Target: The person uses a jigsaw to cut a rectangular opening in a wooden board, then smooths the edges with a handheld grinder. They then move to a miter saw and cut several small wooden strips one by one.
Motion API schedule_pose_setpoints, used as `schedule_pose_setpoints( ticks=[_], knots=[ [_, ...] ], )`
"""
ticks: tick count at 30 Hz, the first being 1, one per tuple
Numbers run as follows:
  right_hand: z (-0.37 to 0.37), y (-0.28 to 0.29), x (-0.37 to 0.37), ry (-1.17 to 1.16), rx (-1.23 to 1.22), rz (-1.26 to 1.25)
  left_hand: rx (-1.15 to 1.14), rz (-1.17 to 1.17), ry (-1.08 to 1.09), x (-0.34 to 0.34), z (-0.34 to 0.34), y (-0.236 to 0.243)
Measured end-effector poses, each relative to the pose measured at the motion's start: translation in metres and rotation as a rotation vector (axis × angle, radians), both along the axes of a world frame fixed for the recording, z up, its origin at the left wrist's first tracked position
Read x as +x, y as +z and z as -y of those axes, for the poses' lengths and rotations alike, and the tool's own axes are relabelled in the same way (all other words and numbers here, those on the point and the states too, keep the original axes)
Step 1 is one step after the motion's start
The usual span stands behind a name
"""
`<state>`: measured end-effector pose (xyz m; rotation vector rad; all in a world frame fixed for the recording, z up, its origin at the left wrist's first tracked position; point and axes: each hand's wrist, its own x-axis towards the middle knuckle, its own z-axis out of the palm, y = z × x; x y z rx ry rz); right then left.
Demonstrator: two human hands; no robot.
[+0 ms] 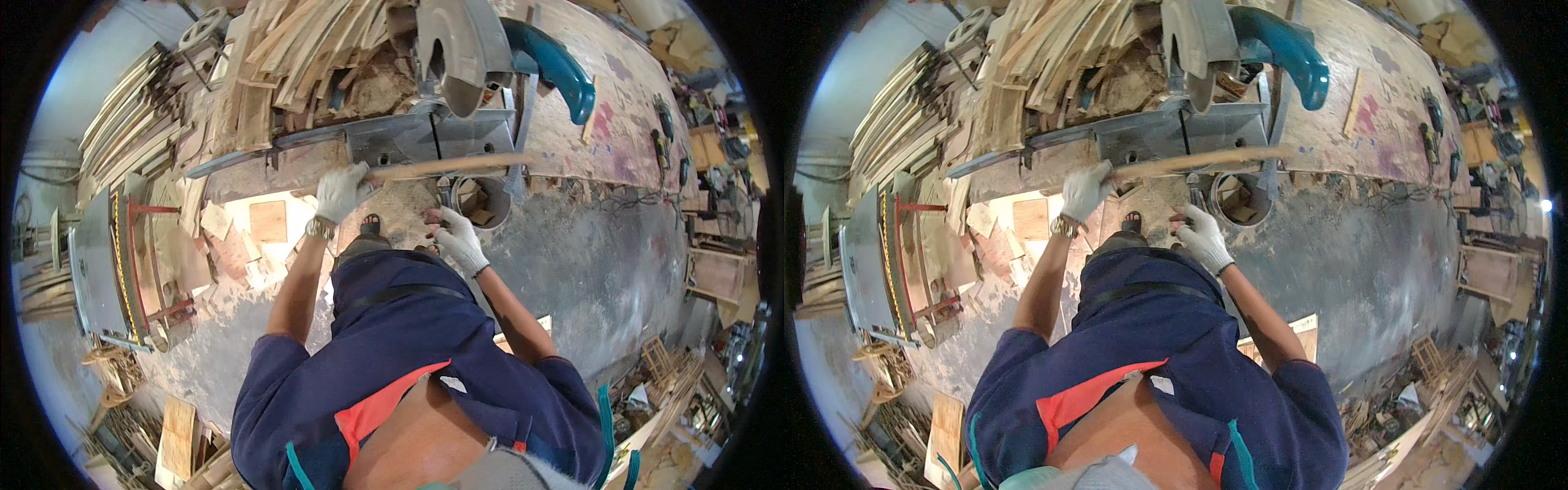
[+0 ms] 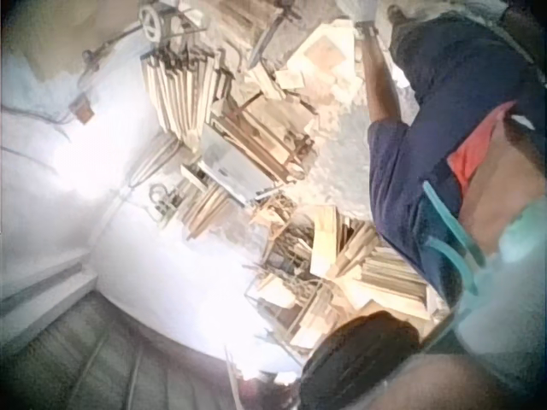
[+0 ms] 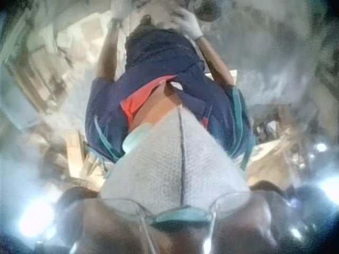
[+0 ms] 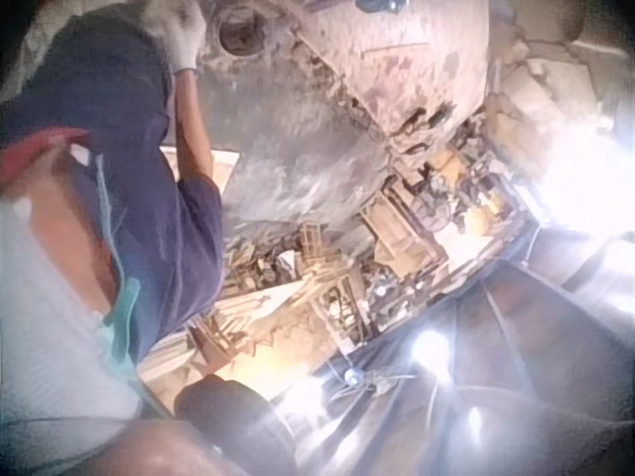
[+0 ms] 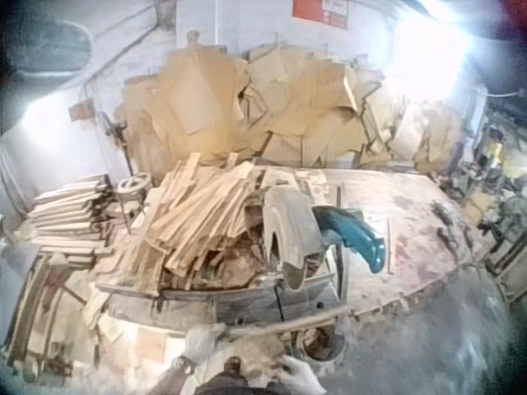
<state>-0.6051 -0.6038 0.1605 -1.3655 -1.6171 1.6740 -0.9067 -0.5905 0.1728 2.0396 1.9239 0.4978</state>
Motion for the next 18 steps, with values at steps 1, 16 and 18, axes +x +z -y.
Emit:
schedule_pose_setpoints(
  ticks=[1,16,18],
  knots=[
    [0.003,0.003,0.012,-0.058,-0.037,0.020,-0.047,-0.098,0.020,-0.004,-0.016,-0.006],
    [-0.094,0.248,0.068,-0.528,0.992,0.168,0.166,-0.282,0.240,-0.081,-0.083,-0.084],
    [-0.118,0.267,0.064,-0.398,1.077,0.237,0.035,-0.308,0.225,-0.082,-0.085,-0.072]
  ],
)
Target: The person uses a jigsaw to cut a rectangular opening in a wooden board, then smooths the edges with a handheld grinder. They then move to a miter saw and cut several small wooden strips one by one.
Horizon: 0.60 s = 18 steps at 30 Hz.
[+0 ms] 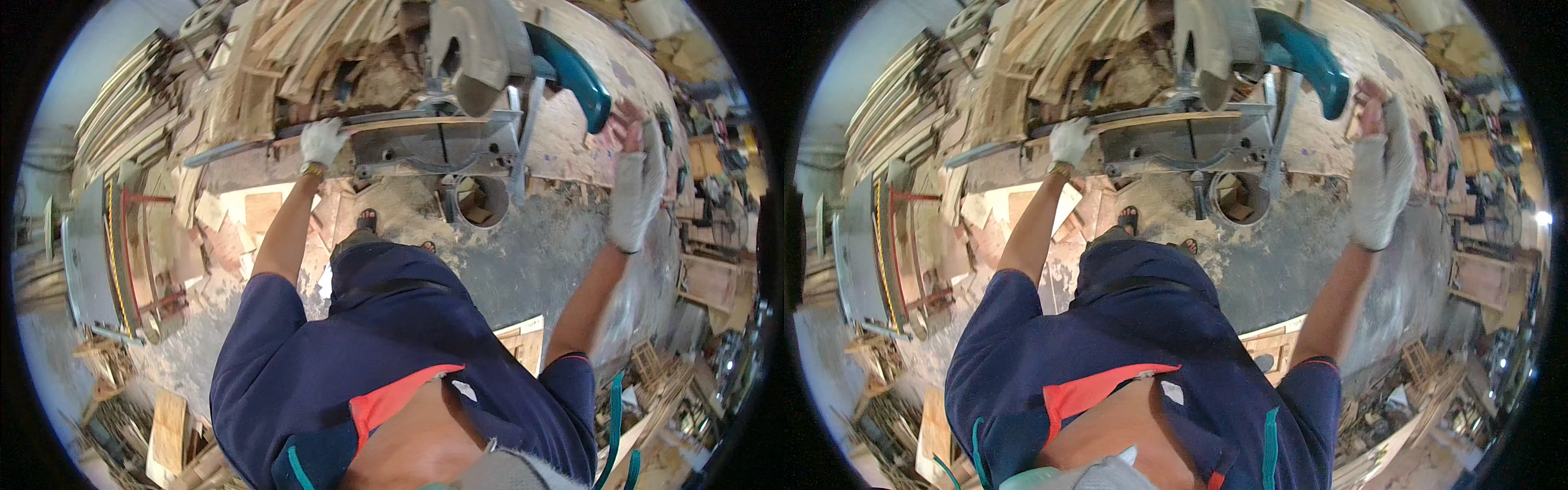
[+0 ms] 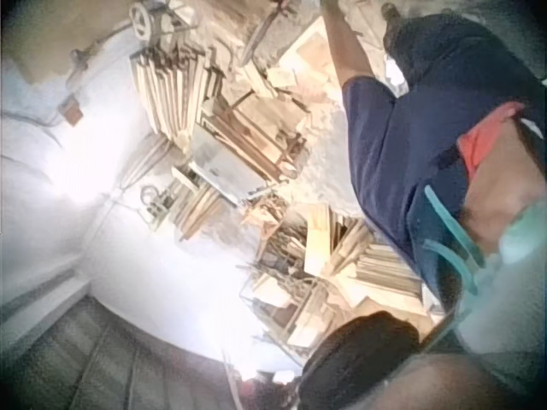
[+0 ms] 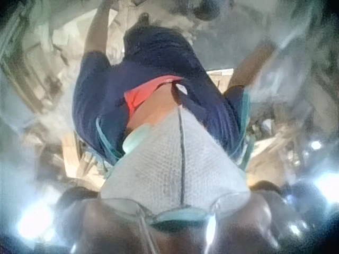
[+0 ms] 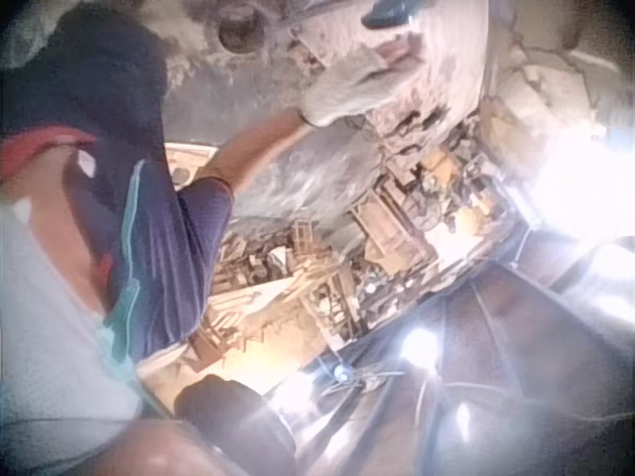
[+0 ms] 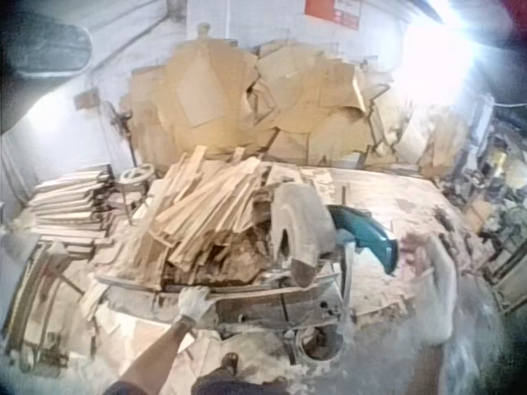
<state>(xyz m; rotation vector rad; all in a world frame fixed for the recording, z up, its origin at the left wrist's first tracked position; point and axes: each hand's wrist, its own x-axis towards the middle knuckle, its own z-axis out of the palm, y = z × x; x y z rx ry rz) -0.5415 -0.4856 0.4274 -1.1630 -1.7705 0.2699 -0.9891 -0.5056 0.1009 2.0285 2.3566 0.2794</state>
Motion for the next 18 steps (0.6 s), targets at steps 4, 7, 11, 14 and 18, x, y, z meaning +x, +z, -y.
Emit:
schedule_pose_setpoints(
  ticks=[4,7,11,14,18],
  knots=[
    [-0.057,0.036,-0.020,0.213,-0.204,0.233,0.015,0.032,-0.045,-0.002,-0.006,-0.005],
    [-0.097,0.027,-0.049,0.182,-0.573,0.477,-0.011,-0.014,0.005,-0.002,0.005,-0.004],
    [-0.082,0.067,-0.084,0.036,-0.727,0.694,-0.028,0.079,-0.042,0.024,-0.003,0.018],
    [-0.094,0.064,-0.087,0.053,-0.728,0.659,-0.027,0.179,-0.056,0.018,-0.010,0.004],
    [-0.097,0.058,-0.072,0.041,-0.760,0.538,-0.109,0.229,-0.106,0.012,-0.019,0.001]
  ],
)
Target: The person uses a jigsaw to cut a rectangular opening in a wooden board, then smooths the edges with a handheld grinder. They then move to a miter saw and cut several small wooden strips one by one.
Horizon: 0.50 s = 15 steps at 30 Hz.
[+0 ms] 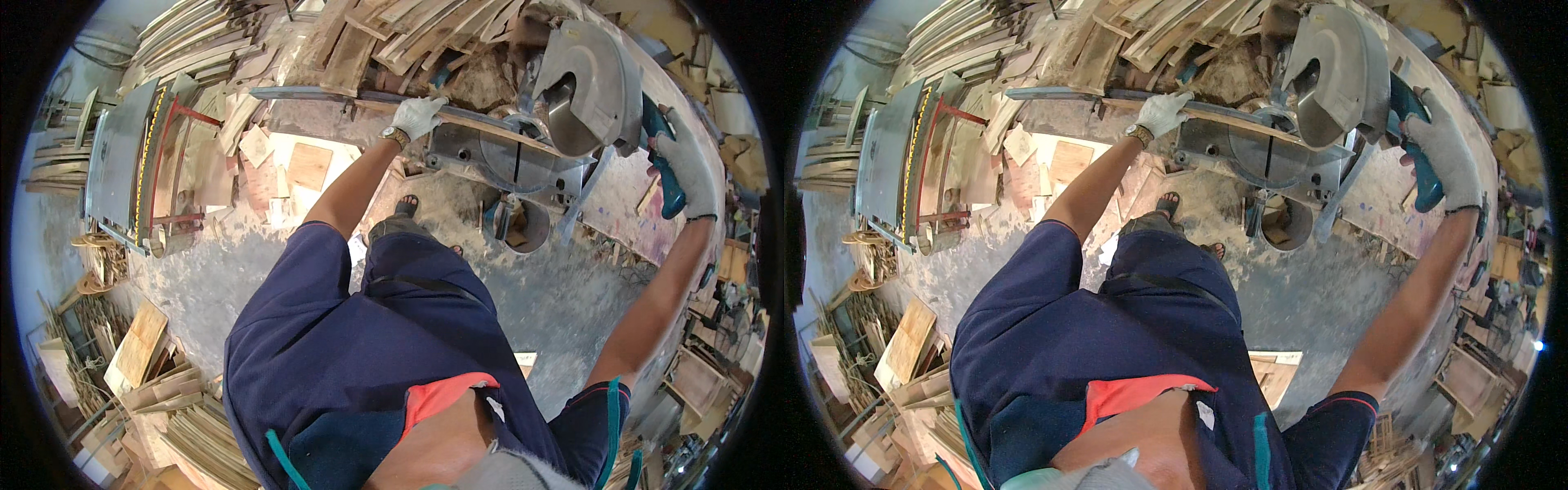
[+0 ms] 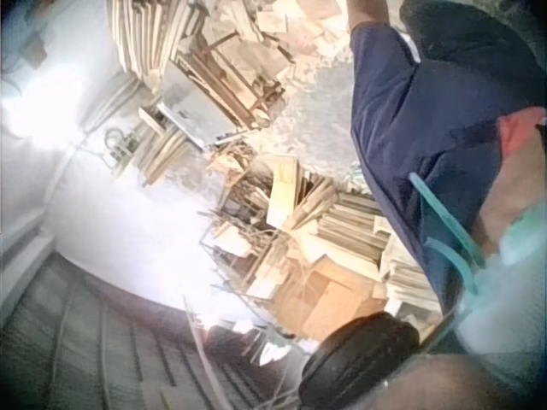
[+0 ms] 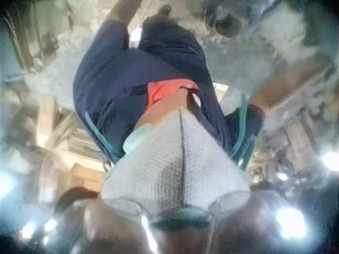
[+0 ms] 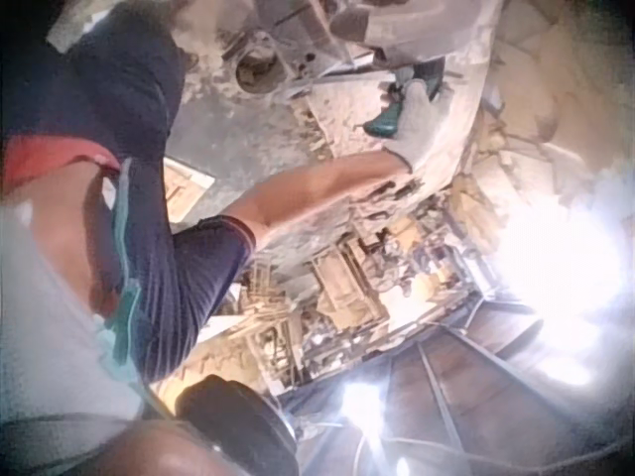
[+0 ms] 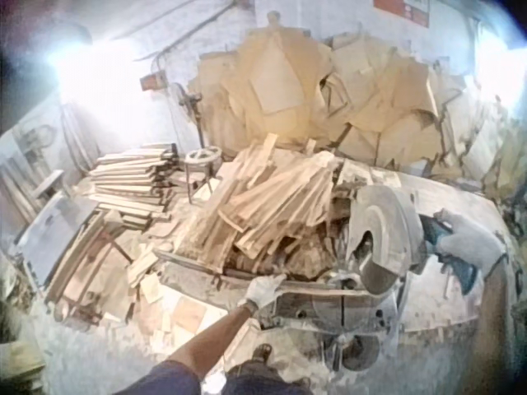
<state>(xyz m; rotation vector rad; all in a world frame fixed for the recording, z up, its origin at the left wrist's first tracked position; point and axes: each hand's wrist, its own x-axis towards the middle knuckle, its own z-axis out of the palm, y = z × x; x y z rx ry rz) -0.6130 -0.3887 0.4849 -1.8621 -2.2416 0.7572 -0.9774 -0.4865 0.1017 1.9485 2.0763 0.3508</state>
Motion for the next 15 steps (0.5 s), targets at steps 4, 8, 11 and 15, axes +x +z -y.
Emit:
schedule_pose_setpoints(
  ticks=[4,8,11,15],
  knots=[
    [0.029,-0.030,0.025,-0.029,-0.031,-0.230,0.087,-0.058,-0.045,0.000,-0.006,-0.009],
    [0.067,-0.087,0.033,-0.099,-0.015,-0.217,-0.003,-0.052,-0.017,-0.008,-0.002,-0.010],
    [0.095,-0.130,0.039,-0.222,-0.001,-0.214,0.043,-0.072,-0.021,-0.012,-0.003,-0.019],
    [0.125,-0.189,0.052,-0.258,0.108,-0.351,0.034,-0.061,-0.017,-0.009,-0.003,-0.012]
  ],
)
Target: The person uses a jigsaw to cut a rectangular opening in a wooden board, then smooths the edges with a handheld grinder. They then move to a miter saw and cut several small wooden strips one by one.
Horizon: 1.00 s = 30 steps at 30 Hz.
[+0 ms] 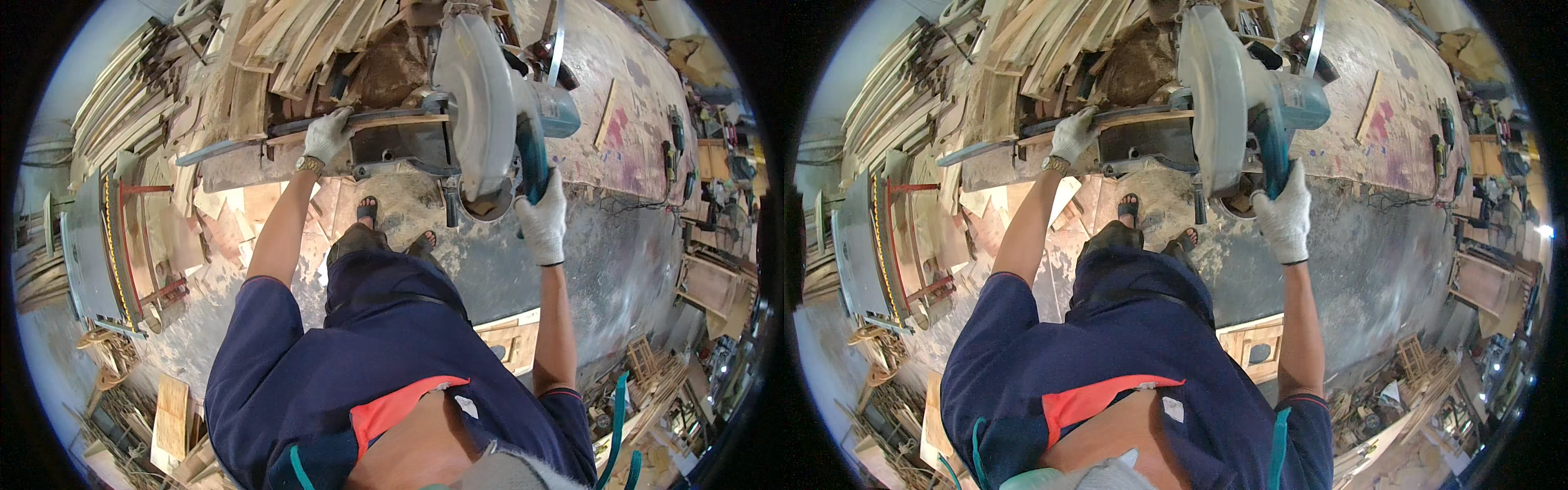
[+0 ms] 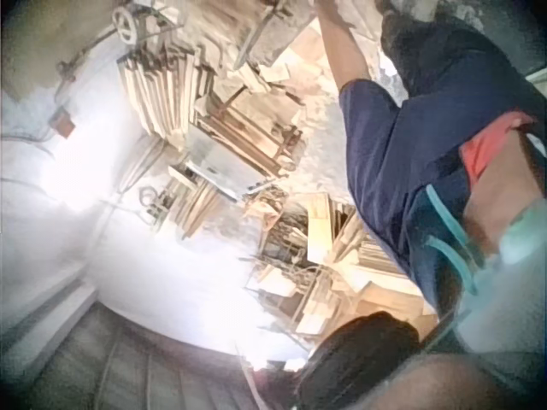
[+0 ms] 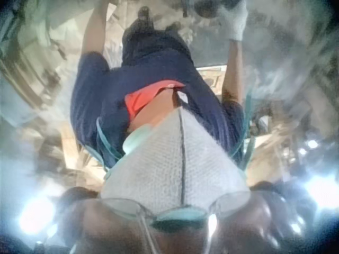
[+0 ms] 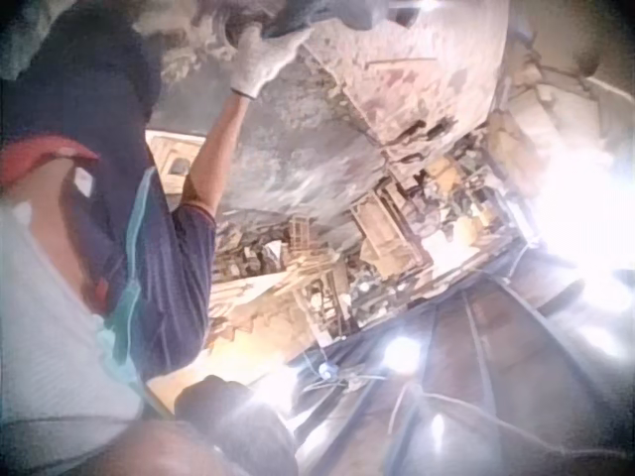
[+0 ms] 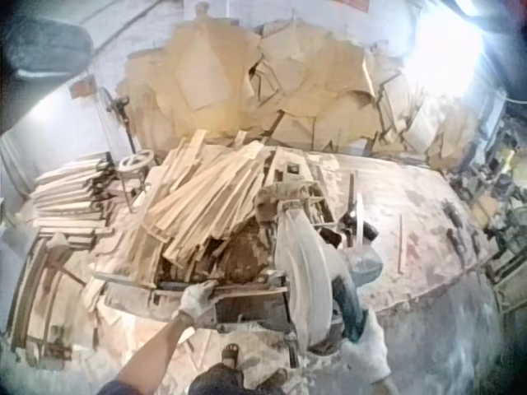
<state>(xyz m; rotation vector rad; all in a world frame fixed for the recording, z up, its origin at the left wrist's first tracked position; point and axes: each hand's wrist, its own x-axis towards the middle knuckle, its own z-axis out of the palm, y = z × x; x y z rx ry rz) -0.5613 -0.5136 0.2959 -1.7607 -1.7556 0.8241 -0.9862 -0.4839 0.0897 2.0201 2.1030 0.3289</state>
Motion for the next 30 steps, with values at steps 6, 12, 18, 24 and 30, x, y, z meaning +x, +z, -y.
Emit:
schedule_pose_setpoints(
  ticks=[6,12,18,24,30],
  knots=[
    [0.013,-0.061,0.014,0.006,-0.020,-0.003,0.093,0.078,-0.038,-0.004,0.006,0.001],
    [0.024,-0.117,0.014,0.006,0.143,-0.049,-0.016,0.014,0.000,0.000,0.001,0.008],
    [0.015,-0.065,0.010,0.018,0.038,-0.035,0.110,-0.009,-0.032,0.000,0.007,0.011],
    [-0.051,0.079,0.004,0.257,-0.025,-0.037,0.215,-0.001,-0.033,-0.002,0.039,-0.013],
    [-0.124,0.118,0.006,0.421,-0.092,-0.562,0.047,0.245,0.139,0.041,0.131,-0.004]
  ],
)
